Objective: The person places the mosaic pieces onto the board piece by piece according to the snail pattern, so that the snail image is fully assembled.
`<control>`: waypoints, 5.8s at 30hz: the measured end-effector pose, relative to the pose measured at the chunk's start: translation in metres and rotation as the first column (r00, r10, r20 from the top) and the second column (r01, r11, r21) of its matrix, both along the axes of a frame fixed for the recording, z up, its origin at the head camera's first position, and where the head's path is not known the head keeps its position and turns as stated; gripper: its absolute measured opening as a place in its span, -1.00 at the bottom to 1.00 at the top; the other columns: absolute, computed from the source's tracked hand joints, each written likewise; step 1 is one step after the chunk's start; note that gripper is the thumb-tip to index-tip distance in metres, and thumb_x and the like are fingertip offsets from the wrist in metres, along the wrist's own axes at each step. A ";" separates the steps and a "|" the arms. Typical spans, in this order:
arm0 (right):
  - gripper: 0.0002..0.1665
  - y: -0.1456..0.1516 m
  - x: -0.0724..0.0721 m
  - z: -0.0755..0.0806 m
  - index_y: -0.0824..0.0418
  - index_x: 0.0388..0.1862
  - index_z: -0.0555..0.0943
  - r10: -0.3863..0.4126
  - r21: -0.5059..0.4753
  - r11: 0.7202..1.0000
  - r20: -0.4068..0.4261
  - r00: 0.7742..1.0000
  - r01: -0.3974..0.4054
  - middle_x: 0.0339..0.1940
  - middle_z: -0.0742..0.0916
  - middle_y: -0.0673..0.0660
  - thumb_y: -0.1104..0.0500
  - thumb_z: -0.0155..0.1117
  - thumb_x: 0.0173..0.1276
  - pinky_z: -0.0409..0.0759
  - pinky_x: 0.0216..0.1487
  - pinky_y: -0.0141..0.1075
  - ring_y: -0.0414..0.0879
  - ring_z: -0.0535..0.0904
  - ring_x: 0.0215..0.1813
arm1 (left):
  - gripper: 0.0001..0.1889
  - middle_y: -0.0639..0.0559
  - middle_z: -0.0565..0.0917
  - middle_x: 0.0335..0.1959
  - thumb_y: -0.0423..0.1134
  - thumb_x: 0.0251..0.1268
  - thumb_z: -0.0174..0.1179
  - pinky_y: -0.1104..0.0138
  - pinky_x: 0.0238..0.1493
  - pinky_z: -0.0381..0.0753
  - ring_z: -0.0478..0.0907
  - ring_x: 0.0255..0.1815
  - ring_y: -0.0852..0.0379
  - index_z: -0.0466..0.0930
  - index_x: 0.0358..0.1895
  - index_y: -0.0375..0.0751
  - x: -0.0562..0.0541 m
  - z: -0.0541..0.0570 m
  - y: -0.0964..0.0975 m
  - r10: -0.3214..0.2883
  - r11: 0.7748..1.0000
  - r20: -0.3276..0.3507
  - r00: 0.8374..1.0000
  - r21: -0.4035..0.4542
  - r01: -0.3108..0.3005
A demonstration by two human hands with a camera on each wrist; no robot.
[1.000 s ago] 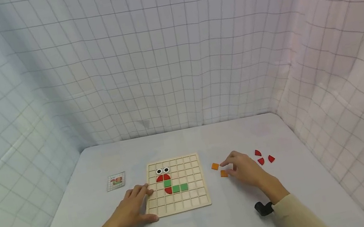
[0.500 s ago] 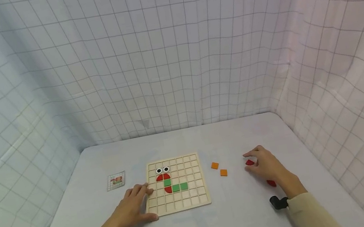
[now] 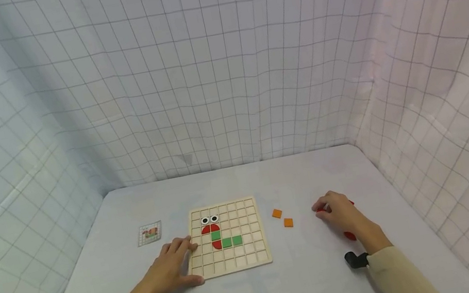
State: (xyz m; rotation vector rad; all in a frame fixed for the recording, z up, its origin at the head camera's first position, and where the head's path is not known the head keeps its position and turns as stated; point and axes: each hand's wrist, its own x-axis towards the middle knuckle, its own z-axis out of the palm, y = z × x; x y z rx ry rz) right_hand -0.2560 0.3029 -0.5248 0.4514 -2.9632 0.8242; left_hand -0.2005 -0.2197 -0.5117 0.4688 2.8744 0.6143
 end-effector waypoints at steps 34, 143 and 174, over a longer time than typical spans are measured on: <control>-0.86 -0.020 -0.008 0.001 0.29 0.07 0.87 -0.031 -0.020 0.999 -0.116 0.993 0.029 -0.17 0.91 0.10 0.38 0.42 0.69 0.77 -0.13 -0.33 -0.27 0.68 -0.26 | 0.03 -0.31 0.56 0.65 0.16 0.08 0.86 -0.41 0.52 0.68 0.52 0.59 -0.46 0.61 0.58 -0.20 0.003 0.005 0.002 0.010 1.000 0.008 1.000 -0.012 -0.010; -0.91 -0.162 -0.007 0.004 0.16 -0.08 0.95 0.231 -0.106 0.965 -0.102 0.968 -0.241 -0.18 0.88 -0.03 0.32 0.65 0.52 0.70 -0.11 -0.42 -0.30 0.65 -0.18 | 0.00 -0.30 0.57 0.62 0.20 0.11 0.83 -0.39 0.46 0.72 0.54 0.56 -0.42 0.61 0.56 -0.17 0.001 0.007 0.003 -0.017 1.000 -0.016 1.000 -0.025 0.017; -0.51 -0.007 -0.021 0.002 0.24 0.39 0.83 -0.145 -0.053 0.988 -0.032 0.989 0.144 0.26 0.77 0.39 0.16 0.66 0.56 0.79 0.13 0.08 0.19 0.72 0.11 | 0.07 -0.30 0.56 0.66 0.21 0.13 0.82 -0.37 0.53 0.69 0.53 0.58 -0.44 0.56 0.65 -0.20 0.000 0.002 0.002 -0.005 0.999 -0.001 1.000 -0.038 0.005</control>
